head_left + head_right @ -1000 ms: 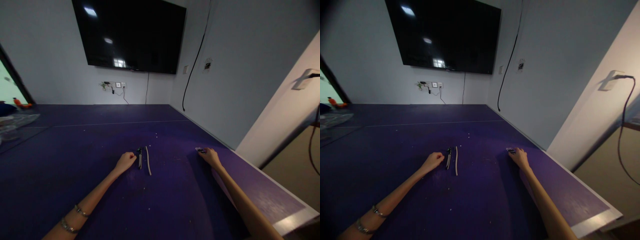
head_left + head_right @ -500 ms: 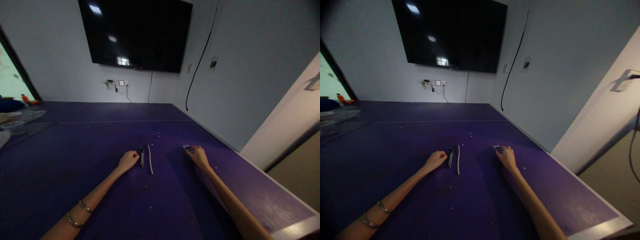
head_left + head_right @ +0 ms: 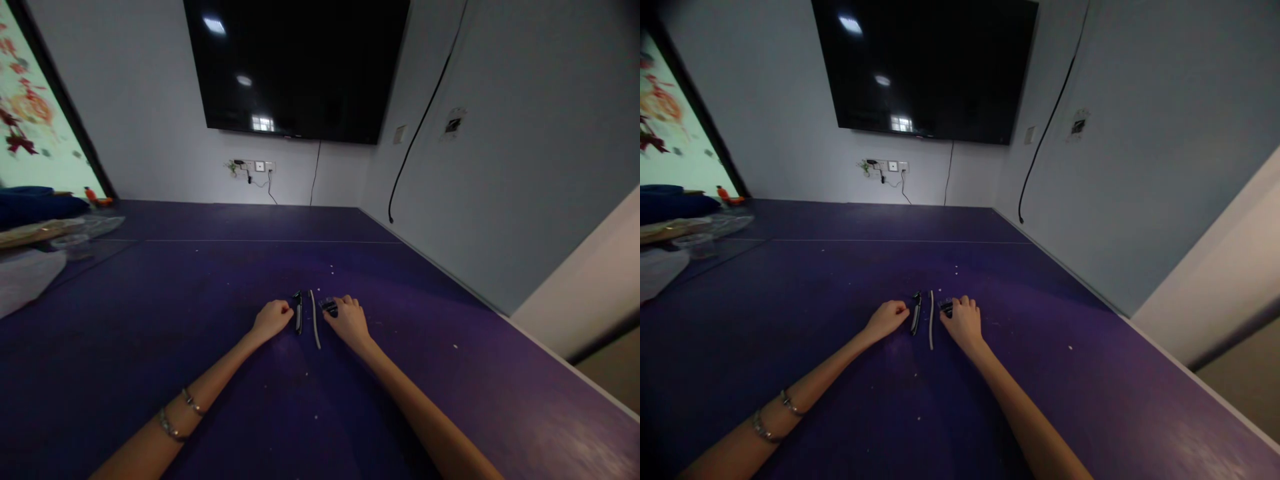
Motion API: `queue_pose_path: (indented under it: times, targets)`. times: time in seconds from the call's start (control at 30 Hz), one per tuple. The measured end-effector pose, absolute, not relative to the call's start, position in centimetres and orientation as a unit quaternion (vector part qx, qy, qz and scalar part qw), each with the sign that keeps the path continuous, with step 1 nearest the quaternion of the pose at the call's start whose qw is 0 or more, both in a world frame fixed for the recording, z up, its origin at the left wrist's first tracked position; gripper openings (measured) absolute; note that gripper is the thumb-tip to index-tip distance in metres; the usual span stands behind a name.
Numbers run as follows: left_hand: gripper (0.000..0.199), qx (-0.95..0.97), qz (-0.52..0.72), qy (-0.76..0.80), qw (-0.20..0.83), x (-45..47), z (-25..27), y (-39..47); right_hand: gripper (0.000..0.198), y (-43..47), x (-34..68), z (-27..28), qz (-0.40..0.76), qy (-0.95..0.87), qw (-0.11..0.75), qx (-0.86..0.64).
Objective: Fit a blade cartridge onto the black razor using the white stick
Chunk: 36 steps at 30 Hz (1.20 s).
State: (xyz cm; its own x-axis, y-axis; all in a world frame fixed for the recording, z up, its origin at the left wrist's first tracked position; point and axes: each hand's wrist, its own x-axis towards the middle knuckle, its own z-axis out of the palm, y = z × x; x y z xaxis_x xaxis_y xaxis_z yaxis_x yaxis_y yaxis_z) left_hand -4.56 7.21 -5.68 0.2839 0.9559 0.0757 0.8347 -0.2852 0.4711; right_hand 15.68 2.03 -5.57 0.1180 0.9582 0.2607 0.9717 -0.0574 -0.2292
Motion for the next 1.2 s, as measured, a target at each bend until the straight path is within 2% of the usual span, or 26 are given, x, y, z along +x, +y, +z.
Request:
queue_pose_path:
  times: [0.3, 0.47, 0.7, 0.83, 1.03, 1.2]
  targets:
    - [0.026, 0.787, 0.174, 0.567, 0.170, -4.6, -5.9, 7.4, 0.051, 1.9, 15.0, -5.8, -0.032, -0.654, 0.141, -0.742]
    - [0.027, 0.788, 0.168, 0.568, 0.168, -4.6, -5.9, 7.4, 0.053, 1.9, 15.2, -5.8, -0.013, -0.665, 0.151, -0.732]
    - [0.026, 0.785, 0.159, 0.577, 0.161, -4.5, -6.1, 7.5, 0.062, 3.9, 18.2, -5.7, 0.092, -0.711, 0.203, -0.668]
    - [0.026, 0.783, 0.156, 0.581, 0.155, -4.5, -6.1, 7.3, 0.067, 5.6, 20.1, -5.5, 0.158, -0.764, 0.173, -0.601]
    - [0.026, 0.783, 0.153, 0.585, 0.147, -4.5, -6.1, 7.1, 0.051, 6.8, 20.7, -5.9, 0.171, -0.791, 0.164, -0.565]
    - [0.026, 0.785, 0.155, 0.583, 0.142, -4.5, -6.0, 7.0, 0.048, 7.2, 20.9, -6.3, 0.168, -0.799, 0.176, -0.550]
